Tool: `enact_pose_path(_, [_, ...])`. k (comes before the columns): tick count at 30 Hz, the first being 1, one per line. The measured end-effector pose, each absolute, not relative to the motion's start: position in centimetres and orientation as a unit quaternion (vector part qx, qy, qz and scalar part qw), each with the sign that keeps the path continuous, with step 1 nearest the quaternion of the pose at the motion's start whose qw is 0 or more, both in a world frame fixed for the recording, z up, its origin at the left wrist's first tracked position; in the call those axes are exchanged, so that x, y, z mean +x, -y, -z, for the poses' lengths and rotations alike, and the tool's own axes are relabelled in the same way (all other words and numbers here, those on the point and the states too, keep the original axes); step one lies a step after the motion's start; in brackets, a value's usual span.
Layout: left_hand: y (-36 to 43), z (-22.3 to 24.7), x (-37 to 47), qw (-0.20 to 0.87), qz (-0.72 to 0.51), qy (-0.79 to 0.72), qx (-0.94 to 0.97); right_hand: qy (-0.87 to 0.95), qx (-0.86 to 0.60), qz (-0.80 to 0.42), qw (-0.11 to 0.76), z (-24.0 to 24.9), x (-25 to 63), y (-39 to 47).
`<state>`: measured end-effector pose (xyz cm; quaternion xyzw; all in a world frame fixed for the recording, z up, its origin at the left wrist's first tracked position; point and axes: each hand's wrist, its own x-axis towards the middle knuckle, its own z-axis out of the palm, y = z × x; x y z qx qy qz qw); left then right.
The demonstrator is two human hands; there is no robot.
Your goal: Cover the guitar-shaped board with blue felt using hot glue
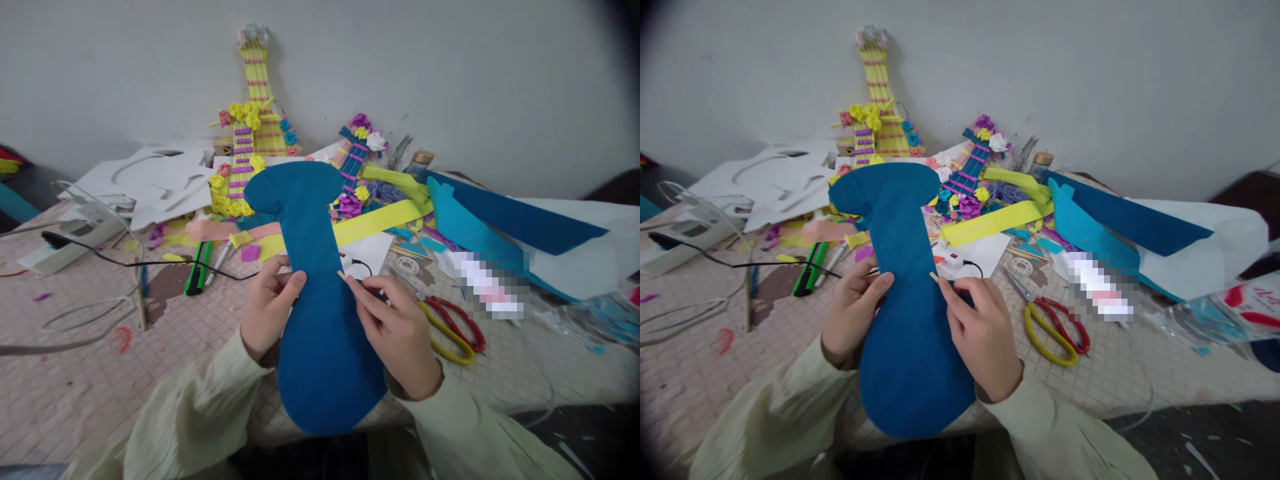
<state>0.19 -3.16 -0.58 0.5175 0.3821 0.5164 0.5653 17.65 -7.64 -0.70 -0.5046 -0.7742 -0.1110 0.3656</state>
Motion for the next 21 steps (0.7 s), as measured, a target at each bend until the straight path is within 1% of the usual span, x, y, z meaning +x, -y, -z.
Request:
enact_pose_path(9, [3.17, 0.65, 0.29, 0.556, -0.522, -0.387, 0.518, 0.780, -0.486, 0.098, 0.382, 0.46, 17.11, 8.07])
enact_pose_path(17, [3.11, 0.32, 0.34, 0.521, -0.529, -0.400, 0.537, 0.787, -0.447, 0.083, 0.417, 0.85, 16.86, 8.53])
enact_pose_path(21, [3.08, 0.37, 0.28, 0.518, -0.529, -0.402, 0.539, 0.768, -0.481, 0.089, 0.414, 0.97, 16.84, 8.56])
